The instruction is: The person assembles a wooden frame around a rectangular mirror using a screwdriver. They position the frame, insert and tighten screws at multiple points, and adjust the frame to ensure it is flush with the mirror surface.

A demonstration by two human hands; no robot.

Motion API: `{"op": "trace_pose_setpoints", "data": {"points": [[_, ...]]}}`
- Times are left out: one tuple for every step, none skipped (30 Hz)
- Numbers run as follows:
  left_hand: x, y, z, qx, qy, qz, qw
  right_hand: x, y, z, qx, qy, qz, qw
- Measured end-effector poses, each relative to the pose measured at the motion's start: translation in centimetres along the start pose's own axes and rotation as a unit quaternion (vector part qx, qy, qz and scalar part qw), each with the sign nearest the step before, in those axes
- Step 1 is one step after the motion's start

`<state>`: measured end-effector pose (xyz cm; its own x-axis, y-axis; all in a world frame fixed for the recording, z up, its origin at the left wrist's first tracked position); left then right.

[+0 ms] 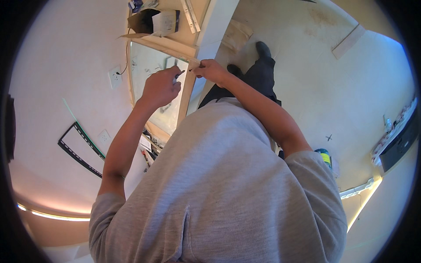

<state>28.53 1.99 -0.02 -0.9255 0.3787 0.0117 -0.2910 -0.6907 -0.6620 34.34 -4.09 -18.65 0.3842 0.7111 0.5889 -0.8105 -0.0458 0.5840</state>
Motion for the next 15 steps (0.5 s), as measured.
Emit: {"op": "trace_pose_setpoints", "data": {"points": [[1.0, -0.4, 0.9, -0.039, 0.007, 0.041, 0.998, 0.1, 0.0, 0.0, -0.006, -0.001, 0.007, 1.000], [2.5, 0.2, 1.5, -0.026, -0.016, 0.146, 0.989, 0.0, -0.1, 0.0, -0.010, -0.002, 0.017, 1.000], [3.8, 0.4, 2.1, -0.045, -0.014, 0.251, 0.967, 0.3, -0.1, -0.3, -0.007, -0.018, 0.022, 1.000], [5.2, 1.1, 2.8, -0.059, -0.021, 0.350, 0.935, 0.2, -0.3, -0.5, -0.014, -0.019, 0.038, 0.999], [6.6, 2.5, 3.5, -0.062, -0.055, 0.404, 0.911, 0.1, -0.2, -0.5, -0.014, -0.031, 0.046, 0.998], [7.3, 3.8, 4.4, -0.090, -0.058, 0.481, 0.870, 0.0, -0.2, -0.7, -0.013, -0.042, 0.054, 0.998], [8.2, 5.8, 5.8, -0.099, -0.094, 0.548, 0.826, -0.3, -0.2, -0.7, -0.014, -0.043, 0.053, 0.998], [8.8, 8.0, 7.2, -0.107, -0.130, 0.610, 0.775, -0.5, -0.1, -0.7, -0.013, -0.044, 0.054, 0.998], [9.0, 10.1, 8.4, -0.100, -0.151, 0.663, 0.727, -0.8, -0.3, -0.9, -0.024, -0.027, 0.061, 0.998], [9.0, 12.3, 9.5, -0.103, -0.179, 0.698, 0.686, -1.0, 0.1, -0.8, 0.009, -0.015, 0.018, 1.000], [8.5, 13.9, 10.6, -0.103, -0.173, 0.733, 0.649, -1.3, 0.2, -0.7, 0.026, 0.018, -0.020, 0.999], [8.0, 15.4, 11.5, -0.106, -0.166, 0.766, 0.613, -1.3, 0.5, -0.7, 0.049, 0.045, -0.058, 0.996], [7.6, 16.8, 12.3, -0.116, -0.178, 0.782, 0.586, -1.1, 0.4, -0.7, 0.058, 0.059, -0.053, 0.995], [7.3, 17.9, 13.0, -0.119, -0.182, 0.792, 0.571, -0.7, 0.3, -0.5, 0.068, 0.069, -0.051, 0.994], [6.9, 19.0, 13.6, -0.122, -0.185, 0.805, 0.550, -0.4, 0.3, -0.3, 0.076, 0.077, -0.045, 0.993]]}}
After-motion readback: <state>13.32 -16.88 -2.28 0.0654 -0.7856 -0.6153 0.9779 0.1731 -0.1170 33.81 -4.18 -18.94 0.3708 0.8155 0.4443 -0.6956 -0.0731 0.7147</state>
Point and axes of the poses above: each hand's wrist, its own z-axis away from the middle knuckle, its own y-axis out of the palm, x = y × z, the point moved 8 cm from there along -z, towards the middle knuckle, and after that the axes turned 1 degree about -y, right-handed, at the moved point
